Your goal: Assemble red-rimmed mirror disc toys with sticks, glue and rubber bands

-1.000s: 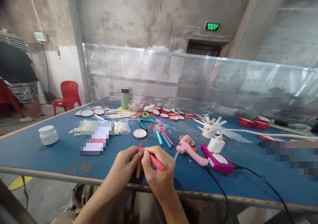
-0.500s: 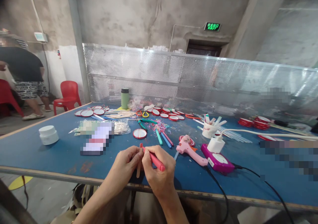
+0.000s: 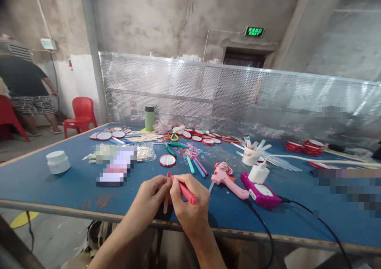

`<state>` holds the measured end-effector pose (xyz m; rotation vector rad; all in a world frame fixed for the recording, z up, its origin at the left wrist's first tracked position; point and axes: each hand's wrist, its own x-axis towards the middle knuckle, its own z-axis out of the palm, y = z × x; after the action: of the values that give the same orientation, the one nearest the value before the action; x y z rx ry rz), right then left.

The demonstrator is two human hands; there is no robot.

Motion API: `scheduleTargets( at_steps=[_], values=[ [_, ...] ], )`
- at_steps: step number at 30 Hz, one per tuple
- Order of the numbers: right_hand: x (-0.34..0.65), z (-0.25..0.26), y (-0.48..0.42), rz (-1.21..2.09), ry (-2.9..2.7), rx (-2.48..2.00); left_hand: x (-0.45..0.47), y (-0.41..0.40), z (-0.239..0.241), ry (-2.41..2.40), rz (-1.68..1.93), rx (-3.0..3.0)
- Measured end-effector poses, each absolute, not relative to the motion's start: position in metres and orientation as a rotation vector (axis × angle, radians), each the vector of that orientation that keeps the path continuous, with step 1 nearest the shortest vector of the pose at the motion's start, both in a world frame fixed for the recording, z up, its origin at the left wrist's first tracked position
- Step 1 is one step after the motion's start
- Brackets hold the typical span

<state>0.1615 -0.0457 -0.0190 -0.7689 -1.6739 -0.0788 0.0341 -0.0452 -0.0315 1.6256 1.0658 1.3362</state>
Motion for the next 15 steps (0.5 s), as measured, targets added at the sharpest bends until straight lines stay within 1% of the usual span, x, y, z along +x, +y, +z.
scheduleTargets(
  at_steps=[15],
  values=[
    [0.1622,-0.0179,-0.0473,-0.100,-1.685,-0.765,0.0346,-0.0464,-0.0302,1.057,1.338,1.602]
  ],
)
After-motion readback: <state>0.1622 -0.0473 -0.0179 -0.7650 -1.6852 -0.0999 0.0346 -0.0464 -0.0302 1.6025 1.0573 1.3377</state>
